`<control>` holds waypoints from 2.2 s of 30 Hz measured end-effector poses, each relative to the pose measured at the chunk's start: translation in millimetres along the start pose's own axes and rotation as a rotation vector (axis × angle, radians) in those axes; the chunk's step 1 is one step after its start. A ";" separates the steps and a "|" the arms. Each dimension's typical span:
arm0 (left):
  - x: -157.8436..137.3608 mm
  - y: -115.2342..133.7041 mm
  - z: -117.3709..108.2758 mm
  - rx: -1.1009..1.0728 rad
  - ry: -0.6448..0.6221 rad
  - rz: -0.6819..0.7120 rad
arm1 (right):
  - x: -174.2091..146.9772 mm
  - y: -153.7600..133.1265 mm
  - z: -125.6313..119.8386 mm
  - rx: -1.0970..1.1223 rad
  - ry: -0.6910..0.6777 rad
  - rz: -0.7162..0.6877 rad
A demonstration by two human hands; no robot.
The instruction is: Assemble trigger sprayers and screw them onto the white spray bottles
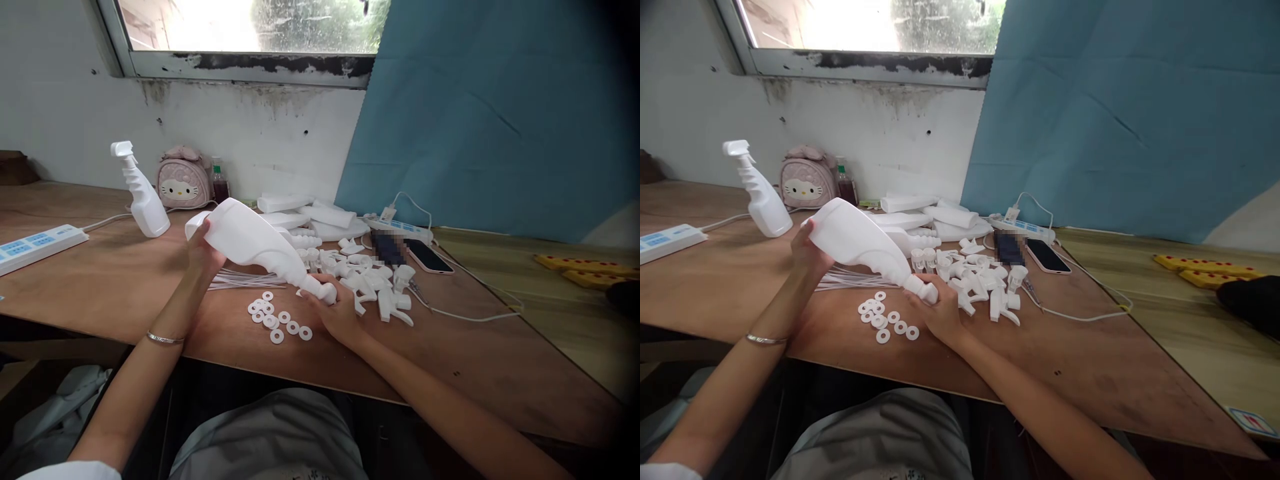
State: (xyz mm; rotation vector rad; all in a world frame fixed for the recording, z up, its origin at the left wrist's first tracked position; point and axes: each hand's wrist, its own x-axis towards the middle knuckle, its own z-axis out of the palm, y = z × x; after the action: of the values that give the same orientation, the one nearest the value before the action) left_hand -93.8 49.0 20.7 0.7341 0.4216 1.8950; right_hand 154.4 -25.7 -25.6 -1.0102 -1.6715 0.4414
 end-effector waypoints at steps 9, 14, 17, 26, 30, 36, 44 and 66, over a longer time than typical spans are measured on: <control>7.4 -3.9 -7.2 0.068 -0.011 -0.004 | -0.4 6.3 -0.3 0.076 0.068 0.103; 9.5 -3.8 -6.5 0.172 0.023 -0.057 | 2.0 6.7 -0.5 0.119 0.107 0.149; 6.8 -1.8 -3.5 0.111 -0.064 -0.104 | 2.1 5.6 -0.3 0.098 0.093 0.144; 0.2 -1.1 4.0 0.085 -0.152 -0.102 | 0.7 5.1 0.0 0.087 0.052 0.112; 3.3 -5.0 1.7 0.144 -0.154 -0.073 | 0.5 5.3 -0.1 0.088 0.052 0.106; 9.4 -8.6 -10.1 0.174 -0.190 -0.110 | 0.9 2.9 -1.7 0.088 0.060 0.082; 1.1 -0.3 -1.7 0.052 -0.265 -0.246 | 0.0 5.1 -1.6 0.075 0.043 0.065; 0.4 -0.2 1.3 -0.030 -0.201 -0.091 | -0.2 6.9 -3.8 -0.361 0.085 -0.597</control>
State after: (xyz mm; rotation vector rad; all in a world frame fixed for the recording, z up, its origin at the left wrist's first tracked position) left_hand -92.9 49.4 21.8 0.8619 0.2948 1.7194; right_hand 160.6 -22.7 -29.4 -0.7129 -1.9091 -0.3014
